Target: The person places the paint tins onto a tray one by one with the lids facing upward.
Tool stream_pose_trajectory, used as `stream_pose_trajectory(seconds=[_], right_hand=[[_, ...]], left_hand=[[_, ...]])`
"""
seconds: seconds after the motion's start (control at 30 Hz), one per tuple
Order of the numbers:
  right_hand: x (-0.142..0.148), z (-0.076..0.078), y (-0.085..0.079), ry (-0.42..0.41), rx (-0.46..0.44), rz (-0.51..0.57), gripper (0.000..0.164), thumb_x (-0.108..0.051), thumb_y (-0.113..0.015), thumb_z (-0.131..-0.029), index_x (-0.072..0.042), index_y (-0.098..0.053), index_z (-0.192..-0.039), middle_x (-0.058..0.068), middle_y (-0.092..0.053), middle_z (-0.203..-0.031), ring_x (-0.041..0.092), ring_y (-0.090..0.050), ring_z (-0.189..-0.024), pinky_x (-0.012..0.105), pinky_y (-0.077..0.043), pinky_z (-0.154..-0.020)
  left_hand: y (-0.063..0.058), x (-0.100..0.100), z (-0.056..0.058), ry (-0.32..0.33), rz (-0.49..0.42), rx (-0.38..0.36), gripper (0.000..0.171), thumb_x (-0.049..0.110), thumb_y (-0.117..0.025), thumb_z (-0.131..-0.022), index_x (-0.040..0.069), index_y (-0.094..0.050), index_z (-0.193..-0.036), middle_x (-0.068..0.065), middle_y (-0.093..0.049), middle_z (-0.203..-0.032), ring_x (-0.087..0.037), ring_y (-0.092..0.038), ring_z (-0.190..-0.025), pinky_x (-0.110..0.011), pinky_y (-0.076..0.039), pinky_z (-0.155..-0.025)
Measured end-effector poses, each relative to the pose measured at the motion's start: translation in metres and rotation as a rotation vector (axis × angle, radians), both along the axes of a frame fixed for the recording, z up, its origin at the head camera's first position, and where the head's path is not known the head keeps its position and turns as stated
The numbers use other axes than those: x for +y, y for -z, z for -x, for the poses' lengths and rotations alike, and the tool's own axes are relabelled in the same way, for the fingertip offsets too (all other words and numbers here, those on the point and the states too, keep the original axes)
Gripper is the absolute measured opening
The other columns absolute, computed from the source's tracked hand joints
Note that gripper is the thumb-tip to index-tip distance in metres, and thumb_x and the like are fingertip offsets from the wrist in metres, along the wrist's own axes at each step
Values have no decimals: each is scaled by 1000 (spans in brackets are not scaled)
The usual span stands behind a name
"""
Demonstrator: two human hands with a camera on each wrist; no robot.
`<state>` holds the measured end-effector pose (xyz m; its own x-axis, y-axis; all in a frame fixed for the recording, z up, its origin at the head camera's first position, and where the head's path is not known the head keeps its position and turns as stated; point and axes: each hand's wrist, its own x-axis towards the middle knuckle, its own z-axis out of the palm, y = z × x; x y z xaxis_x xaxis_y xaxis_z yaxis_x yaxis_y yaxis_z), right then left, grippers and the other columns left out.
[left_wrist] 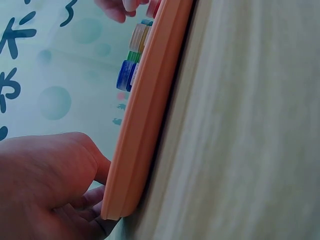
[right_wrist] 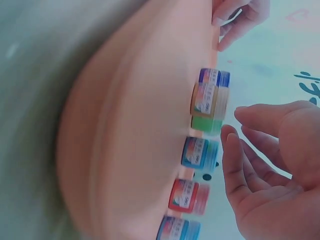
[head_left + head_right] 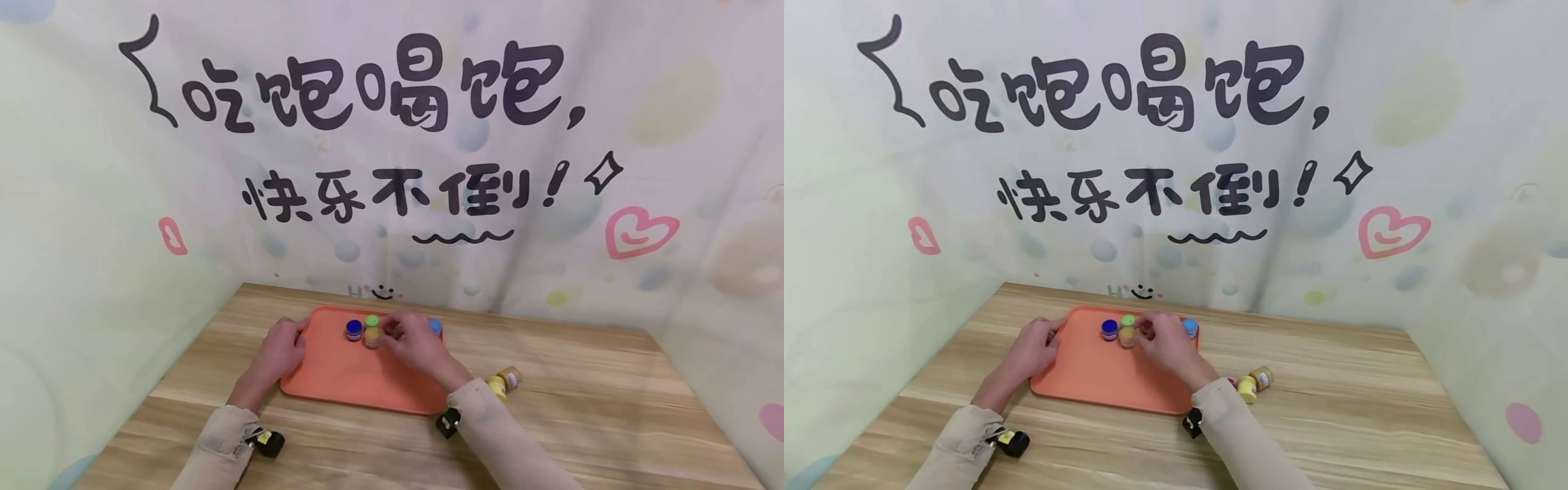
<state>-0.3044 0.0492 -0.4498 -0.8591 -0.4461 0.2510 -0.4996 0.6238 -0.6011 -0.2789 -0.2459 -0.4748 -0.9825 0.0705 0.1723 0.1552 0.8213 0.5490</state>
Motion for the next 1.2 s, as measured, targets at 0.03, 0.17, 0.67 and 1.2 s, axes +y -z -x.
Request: stream_pose_trajectory(seconds=[0.03,0.17,0.67,1.2], right_hand=[[2,0,-1,-4,-5,4,15,-9,-80,-97,-6,-77,-112,6,-77,-105,15,-70,-90,31,-61,-80],[14,-2,-4,-10,3,6,16,-6,-79,-98,-5,-77,-114,8,-78,-108,15,-70,-89,32,-61,-80],[47,-17,-15,3,20,-3,15,-12,-78,-99,-9,-79,-115,10,-78,-113,14,-69,-90,35,-62,-83],[91,-26,-18,-2,-21,-17,17,-10,-78,-99,-6,-77,-115,7,-79,-109,13,-72,-89,29,-61,-78]], left_hand=[[0,0,0,-1,1,-1,49,-2,-58,-101,-9,-58,-149,-27,-66,-124,-33,-57,-103,-44,-50,-86],[0,0,0,-1,8,0,49,-3,-58,-101,-9,-58,-149,-27,-67,-124,-33,-57,-103,-44,-49,-85],[-2,1,-1,4,4,-5,48,-2,-59,-102,-9,-58,-149,-24,-67,-119,-31,-55,-100,-41,-47,-82],[2,-1,0,16,10,33,48,-4,-60,-99,-9,-60,-147,-19,-64,-106,-31,-55,-98,-41,-46,-80]])
